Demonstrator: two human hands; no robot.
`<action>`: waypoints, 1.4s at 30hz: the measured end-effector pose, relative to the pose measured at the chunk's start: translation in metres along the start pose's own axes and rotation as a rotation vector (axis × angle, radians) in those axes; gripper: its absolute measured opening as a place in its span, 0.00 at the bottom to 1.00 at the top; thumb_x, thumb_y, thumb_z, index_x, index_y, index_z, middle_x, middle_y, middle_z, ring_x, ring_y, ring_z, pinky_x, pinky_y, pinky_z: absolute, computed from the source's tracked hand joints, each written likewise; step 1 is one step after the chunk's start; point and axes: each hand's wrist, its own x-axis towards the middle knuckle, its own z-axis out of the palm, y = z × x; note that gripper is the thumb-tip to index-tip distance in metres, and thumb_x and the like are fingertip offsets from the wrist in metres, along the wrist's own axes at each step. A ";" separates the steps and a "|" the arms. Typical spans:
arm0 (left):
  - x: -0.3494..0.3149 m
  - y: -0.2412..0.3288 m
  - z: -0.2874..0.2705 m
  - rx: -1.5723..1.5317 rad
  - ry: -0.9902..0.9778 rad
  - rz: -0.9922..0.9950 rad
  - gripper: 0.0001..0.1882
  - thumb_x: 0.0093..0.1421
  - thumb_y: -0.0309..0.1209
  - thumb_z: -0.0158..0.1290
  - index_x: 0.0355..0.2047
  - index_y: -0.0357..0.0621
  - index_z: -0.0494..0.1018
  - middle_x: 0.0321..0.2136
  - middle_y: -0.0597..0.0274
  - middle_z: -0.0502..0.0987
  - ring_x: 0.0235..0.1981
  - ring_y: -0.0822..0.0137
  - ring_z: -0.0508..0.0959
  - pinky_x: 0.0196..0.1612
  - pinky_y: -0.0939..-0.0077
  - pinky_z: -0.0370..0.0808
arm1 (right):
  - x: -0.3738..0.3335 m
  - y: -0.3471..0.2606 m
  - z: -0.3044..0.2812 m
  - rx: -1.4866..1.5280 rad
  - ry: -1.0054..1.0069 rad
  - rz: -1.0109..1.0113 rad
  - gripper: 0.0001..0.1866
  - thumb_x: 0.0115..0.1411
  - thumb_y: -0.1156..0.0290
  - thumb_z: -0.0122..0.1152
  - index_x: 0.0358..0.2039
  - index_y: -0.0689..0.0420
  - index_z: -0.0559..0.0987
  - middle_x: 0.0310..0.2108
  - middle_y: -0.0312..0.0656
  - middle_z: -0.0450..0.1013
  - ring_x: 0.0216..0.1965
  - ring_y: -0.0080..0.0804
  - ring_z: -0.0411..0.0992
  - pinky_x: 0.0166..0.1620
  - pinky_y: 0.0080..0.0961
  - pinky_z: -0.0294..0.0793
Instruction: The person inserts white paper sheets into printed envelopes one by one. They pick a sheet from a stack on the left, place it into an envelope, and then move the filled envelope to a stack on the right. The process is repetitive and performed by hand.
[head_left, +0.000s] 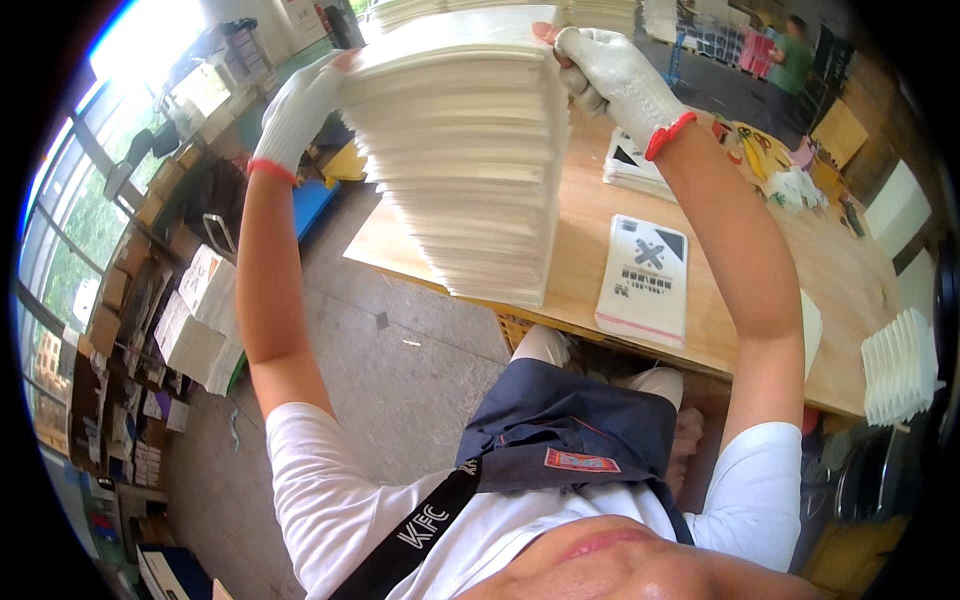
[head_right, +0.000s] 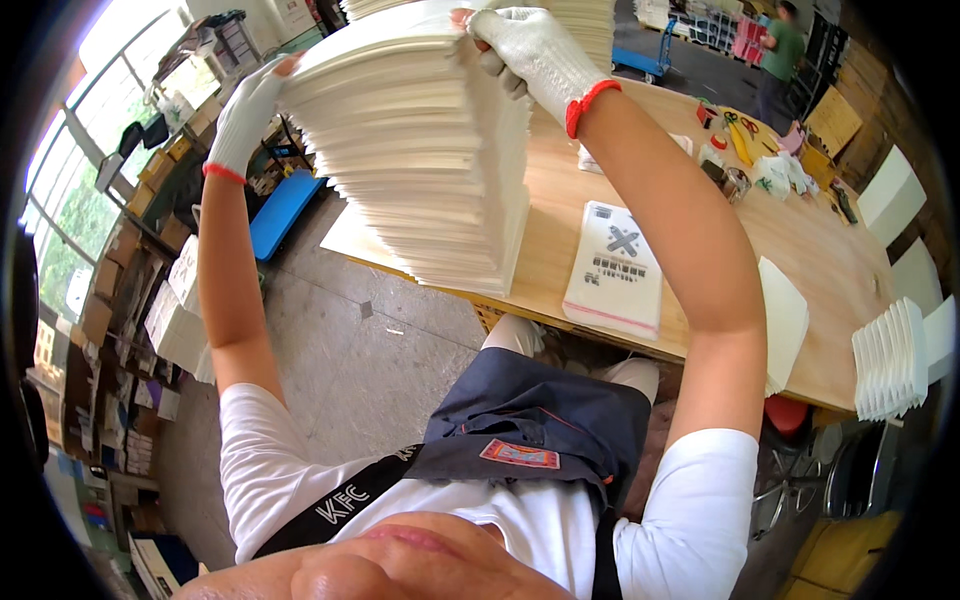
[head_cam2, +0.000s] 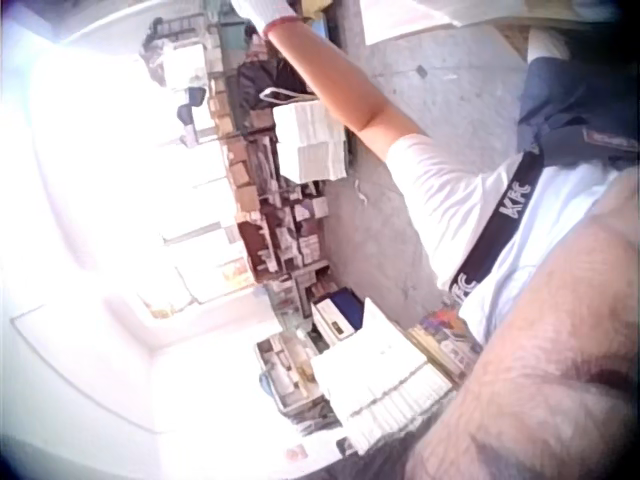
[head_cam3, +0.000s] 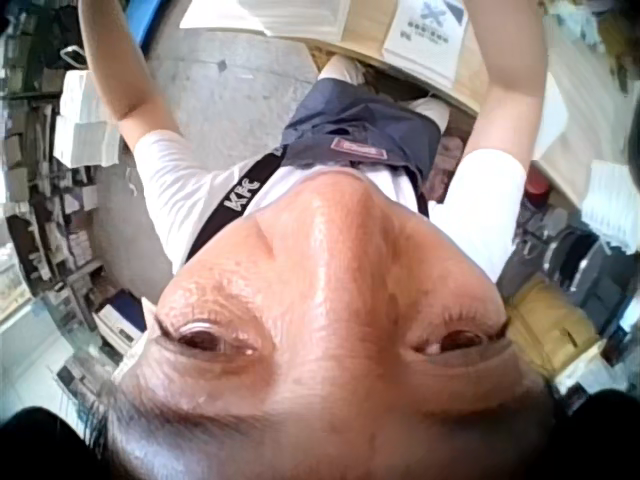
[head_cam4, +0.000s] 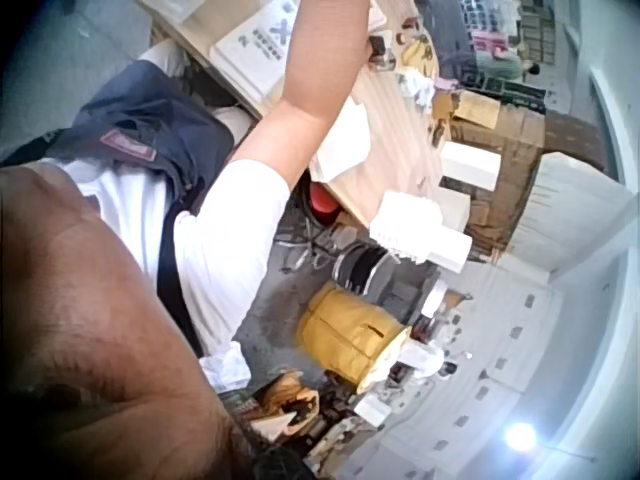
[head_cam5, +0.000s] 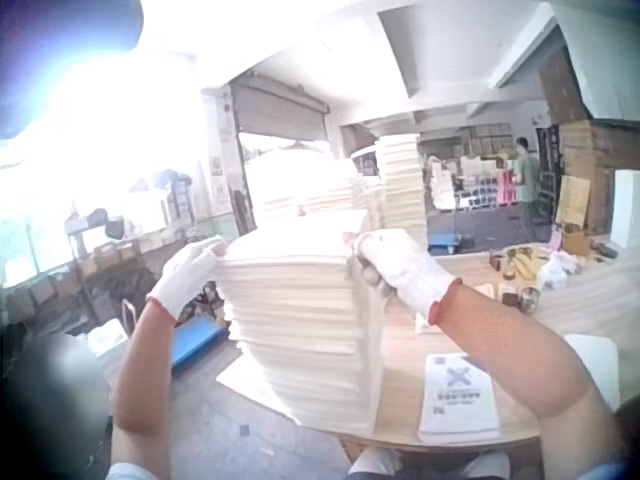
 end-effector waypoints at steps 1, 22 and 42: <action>-0.005 0.005 0.007 -0.203 0.127 0.003 0.24 0.60 0.49 0.37 0.52 0.55 0.68 0.48 0.61 0.71 0.48 0.65 0.70 0.45 0.72 0.68 | -0.004 0.002 -0.006 0.018 0.017 -0.016 0.14 0.58 0.58 0.52 0.26 0.55 0.73 0.16 0.31 0.65 0.15 0.14 0.59 0.17 0.13 0.55; -0.376 0.033 0.345 -0.729 -0.632 -0.112 0.11 0.57 0.25 0.46 0.40 0.39 0.72 0.38 0.55 0.76 0.41 0.62 0.75 0.44 0.73 0.69 | -0.361 0.302 -0.233 0.734 1.311 0.461 0.11 0.63 0.63 0.42 0.40 0.57 0.65 0.32 0.49 0.72 0.20 0.28 0.70 0.17 0.16 0.70; -0.236 0.128 0.420 -0.307 -0.532 0.576 0.11 0.50 0.29 0.50 0.37 0.47 0.71 0.35 0.57 0.72 0.40 0.56 0.71 0.42 0.64 0.69 | -0.452 0.333 -0.216 1.010 0.995 0.284 0.25 0.62 0.49 0.42 0.42 0.61 0.68 0.35 0.46 0.70 0.24 0.27 0.66 0.21 0.15 0.68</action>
